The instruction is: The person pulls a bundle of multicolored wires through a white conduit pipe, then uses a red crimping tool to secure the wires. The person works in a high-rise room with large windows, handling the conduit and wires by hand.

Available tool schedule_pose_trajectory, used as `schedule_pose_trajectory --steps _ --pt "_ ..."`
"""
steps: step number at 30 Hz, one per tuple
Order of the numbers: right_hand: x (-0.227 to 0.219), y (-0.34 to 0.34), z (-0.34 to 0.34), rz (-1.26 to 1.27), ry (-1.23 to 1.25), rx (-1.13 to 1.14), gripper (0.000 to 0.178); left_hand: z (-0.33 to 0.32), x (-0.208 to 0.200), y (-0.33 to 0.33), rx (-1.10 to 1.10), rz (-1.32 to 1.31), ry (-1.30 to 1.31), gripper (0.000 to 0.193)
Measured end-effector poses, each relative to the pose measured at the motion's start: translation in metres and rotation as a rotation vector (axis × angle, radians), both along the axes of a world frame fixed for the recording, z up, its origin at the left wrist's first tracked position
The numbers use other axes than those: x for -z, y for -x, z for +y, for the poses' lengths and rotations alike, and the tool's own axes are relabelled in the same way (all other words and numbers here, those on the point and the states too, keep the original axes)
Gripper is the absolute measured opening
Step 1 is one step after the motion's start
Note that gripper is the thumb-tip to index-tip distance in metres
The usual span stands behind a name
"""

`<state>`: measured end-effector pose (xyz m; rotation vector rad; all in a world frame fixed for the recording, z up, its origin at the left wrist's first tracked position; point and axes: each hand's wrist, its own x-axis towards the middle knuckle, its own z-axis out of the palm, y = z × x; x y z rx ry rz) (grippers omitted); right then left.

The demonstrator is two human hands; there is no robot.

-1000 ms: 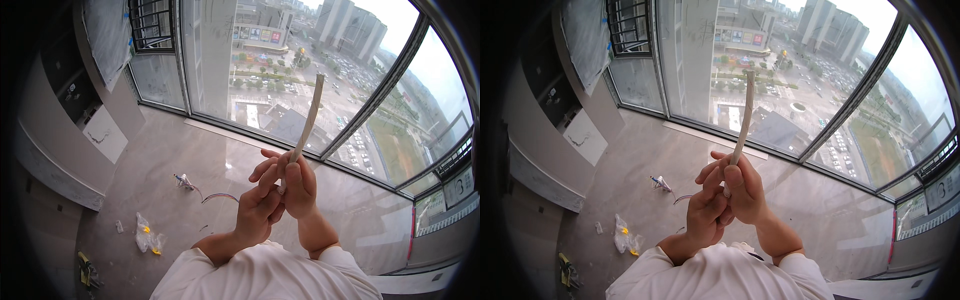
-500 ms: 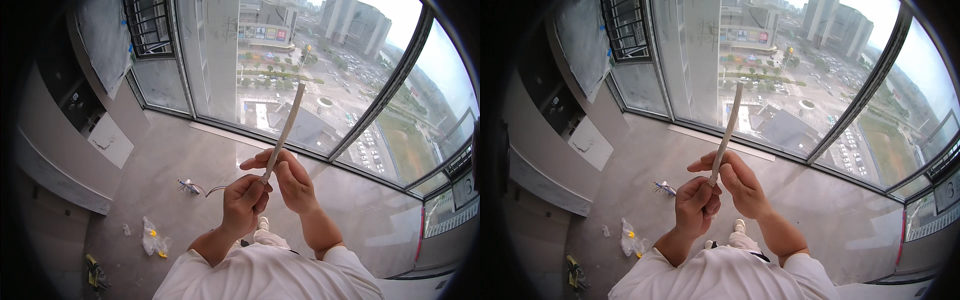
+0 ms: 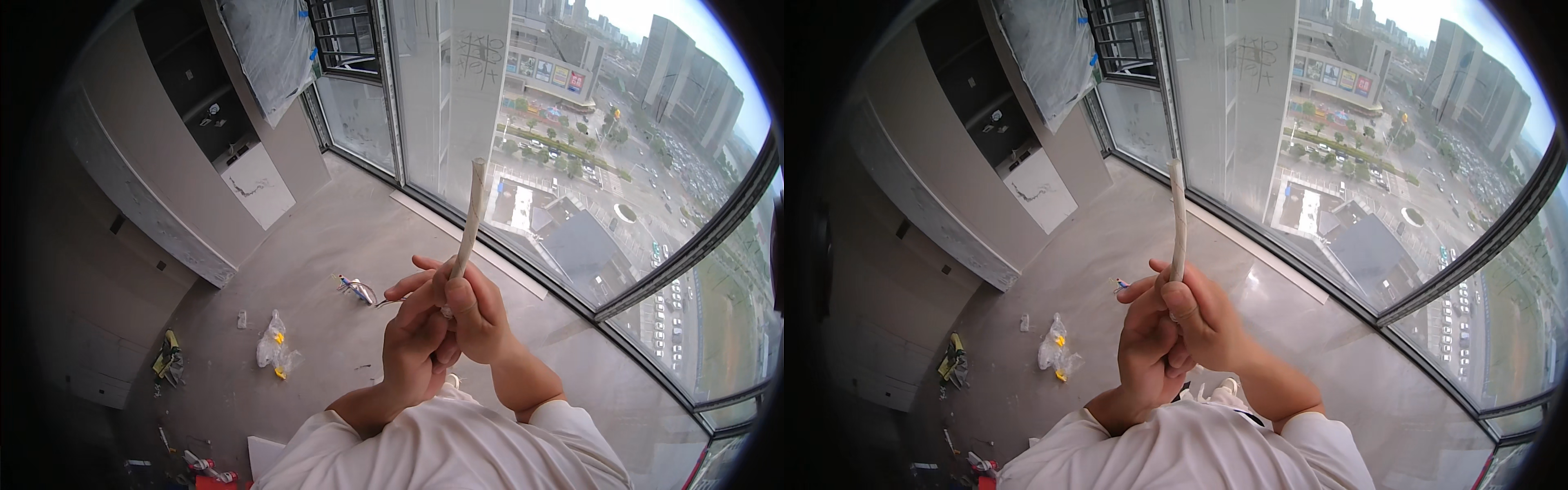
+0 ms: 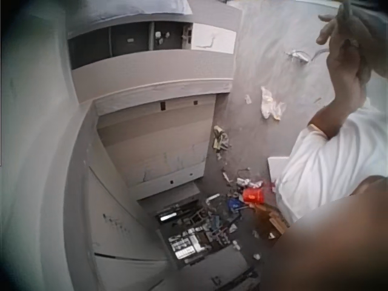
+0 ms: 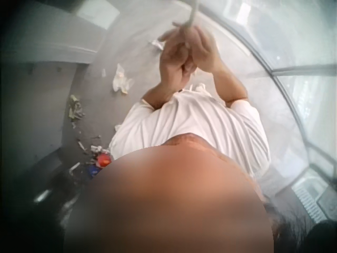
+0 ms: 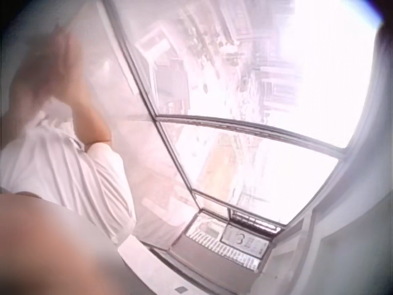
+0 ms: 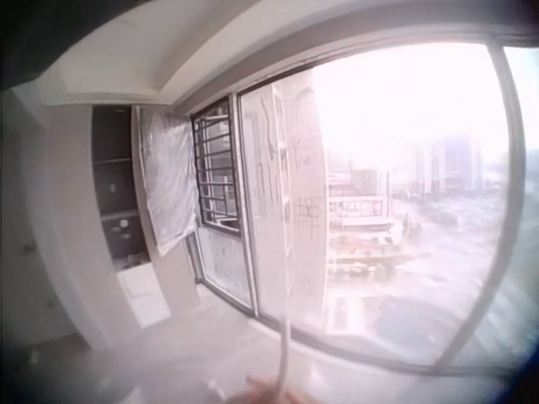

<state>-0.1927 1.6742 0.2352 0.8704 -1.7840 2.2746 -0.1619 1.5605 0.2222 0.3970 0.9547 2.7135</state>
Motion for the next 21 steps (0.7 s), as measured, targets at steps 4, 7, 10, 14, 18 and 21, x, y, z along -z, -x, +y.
schedule_pose_trajectory --steps 4,7,10,14,18,21 --pt "0.002 0.010 0.000 0.016 -0.046 -0.109 0.041 0.004 -0.011 -0.002 -0.189 -0.106 0.114 0.035" --pt "0.004 0.026 0.001 0.084 -0.056 -0.182 0.045 -0.009 0.001 0.011 -0.159 -0.036 0.140 0.032" --pt "0.001 0.039 -0.003 0.028 0.012 -0.196 0.049 -0.024 0.008 0.026 -0.138 -0.010 0.153 0.026" --pt "-0.016 0.067 -0.018 0.066 0.078 -0.096 0.042 -0.040 0.007 0.033 -0.106 -0.090 0.135 0.023" --pt "-0.019 0.071 -0.053 0.164 0.088 -0.035 0.037 -0.052 0.005 0.035 -0.070 -0.023 0.025 0.022" --pt "-0.024 0.075 -0.069 0.195 0.006 -0.040 0.037 -0.061 0.010 0.037 -0.038 -0.011 -0.023 0.033"
